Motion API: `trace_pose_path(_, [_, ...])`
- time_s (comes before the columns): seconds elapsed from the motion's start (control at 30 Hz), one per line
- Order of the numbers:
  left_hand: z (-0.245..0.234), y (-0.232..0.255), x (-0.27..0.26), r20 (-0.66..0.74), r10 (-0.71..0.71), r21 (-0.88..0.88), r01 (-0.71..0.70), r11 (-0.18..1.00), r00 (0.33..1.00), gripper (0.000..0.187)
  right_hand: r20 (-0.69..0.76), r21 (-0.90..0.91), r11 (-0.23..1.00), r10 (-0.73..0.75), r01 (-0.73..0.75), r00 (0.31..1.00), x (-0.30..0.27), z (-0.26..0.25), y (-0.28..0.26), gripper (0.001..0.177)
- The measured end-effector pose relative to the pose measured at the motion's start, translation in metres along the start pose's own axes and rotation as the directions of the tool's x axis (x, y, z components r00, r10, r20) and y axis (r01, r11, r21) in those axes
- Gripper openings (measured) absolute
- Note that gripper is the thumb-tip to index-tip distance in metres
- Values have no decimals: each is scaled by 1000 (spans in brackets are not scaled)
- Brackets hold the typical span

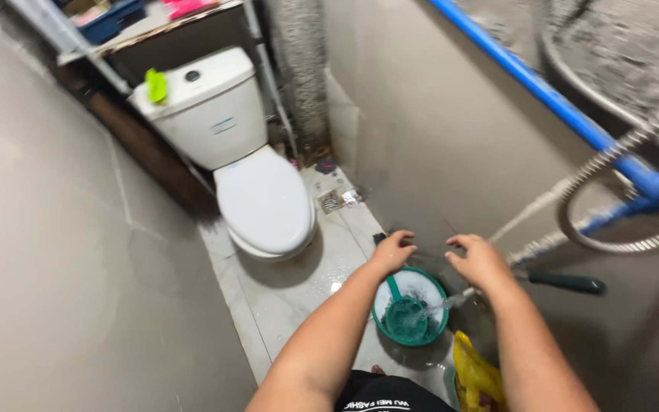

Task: The person cleans a toilet by scrubbing the tank and seat with a cloth and water, applying detergent from a packet, and scrubbing the bowl with a toilet brush.

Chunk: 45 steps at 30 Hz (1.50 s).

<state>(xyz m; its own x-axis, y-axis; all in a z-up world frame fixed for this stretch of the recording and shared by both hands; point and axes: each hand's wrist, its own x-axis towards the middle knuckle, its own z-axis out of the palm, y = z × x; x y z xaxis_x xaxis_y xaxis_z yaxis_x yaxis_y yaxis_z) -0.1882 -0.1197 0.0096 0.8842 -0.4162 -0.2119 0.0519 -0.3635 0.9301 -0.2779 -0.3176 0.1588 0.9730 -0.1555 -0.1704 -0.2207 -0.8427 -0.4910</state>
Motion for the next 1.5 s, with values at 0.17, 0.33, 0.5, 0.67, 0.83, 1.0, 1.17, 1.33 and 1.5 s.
trace_pose_path(0.17, [-69,-36,-31,-134,-216,-262,176,949,967,31,171,220,967,-170,131,970,48,58,-43,35])
trace_pose_path(0.33, [-143,-70,-71,-222,-358,-372,261,891,907,29,330,294,947,-228,130,916,86,111,-96,34])
trace_pose_path(0.5, [-210,-117,-84,-307,-437,-492,252,833,845,25,394,331,920,-335,208,856,125,164,-153,33])
trace_pose_path(0.67, [-279,-144,-76,-300,-523,-562,296,773,798,24,458,201,957,-280,209,844,171,207,-235,32])
trace_pose_path(0.83, [-363,-175,-56,-366,-516,-432,350,831,774,26,443,257,930,-353,261,824,214,249,-296,30])
trace_pose_path(1.0, [-449,-159,-34,-399,-466,-457,269,848,790,26,406,299,926,-343,232,847,248,256,-363,30])
trace_pose_path(1.17, [-501,-137,-12,-439,-435,-549,149,823,786,25,400,348,910,-361,225,843,284,250,-418,29])
trace_pose_path(1.33, [-540,-152,27,-484,-413,-601,50,798,772,23,367,405,874,-426,270,827,346,258,-451,27])
trace_pose_path(1.5, [-597,-141,73,-564,-383,-588,-31,808,731,24,366,509,811,-508,290,779,422,278,-487,24])
